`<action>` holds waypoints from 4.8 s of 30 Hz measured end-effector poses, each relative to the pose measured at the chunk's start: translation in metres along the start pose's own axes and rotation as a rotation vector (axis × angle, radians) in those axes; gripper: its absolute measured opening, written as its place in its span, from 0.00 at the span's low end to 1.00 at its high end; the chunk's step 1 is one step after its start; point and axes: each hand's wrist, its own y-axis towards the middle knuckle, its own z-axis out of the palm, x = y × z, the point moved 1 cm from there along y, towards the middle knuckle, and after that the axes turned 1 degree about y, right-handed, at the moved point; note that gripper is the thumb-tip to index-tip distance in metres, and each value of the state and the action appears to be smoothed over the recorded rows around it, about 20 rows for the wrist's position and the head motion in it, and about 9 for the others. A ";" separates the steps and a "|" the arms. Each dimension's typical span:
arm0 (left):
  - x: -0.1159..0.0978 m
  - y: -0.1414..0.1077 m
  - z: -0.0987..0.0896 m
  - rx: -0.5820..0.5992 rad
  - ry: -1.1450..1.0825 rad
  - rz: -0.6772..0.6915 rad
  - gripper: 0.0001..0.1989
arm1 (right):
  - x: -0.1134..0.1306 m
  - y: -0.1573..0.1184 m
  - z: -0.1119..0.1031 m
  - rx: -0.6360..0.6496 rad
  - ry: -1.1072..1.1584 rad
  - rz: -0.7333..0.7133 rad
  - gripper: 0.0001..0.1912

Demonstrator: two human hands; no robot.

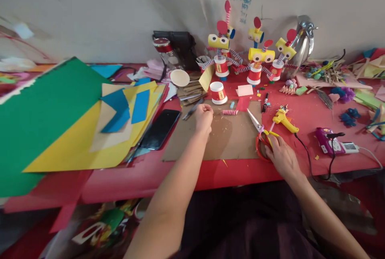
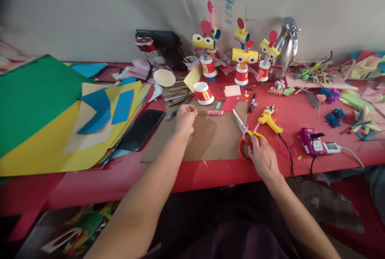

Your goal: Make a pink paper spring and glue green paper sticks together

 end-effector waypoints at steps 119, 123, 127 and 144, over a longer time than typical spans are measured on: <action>-0.019 0.021 -0.221 0.190 1.411 0.185 0.26 | -0.006 -0.012 0.022 -0.329 0.035 0.064 0.15; -0.022 0.020 -0.227 -0.092 1.327 0.302 0.23 | -0.006 -0.012 0.022 -0.342 0.041 0.044 0.15; -0.027 0.018 -0.234 -0.304 1.288 0.421 0.21 | -0.006 -0.012 0.022 -0.338 0.043 0.042 0.15; 0.009 -0.003 -0.264 -0.423 1.087 0.030 0.19 | -0.007 -0.011 0.023 -0.330 0.054 0.042 0.15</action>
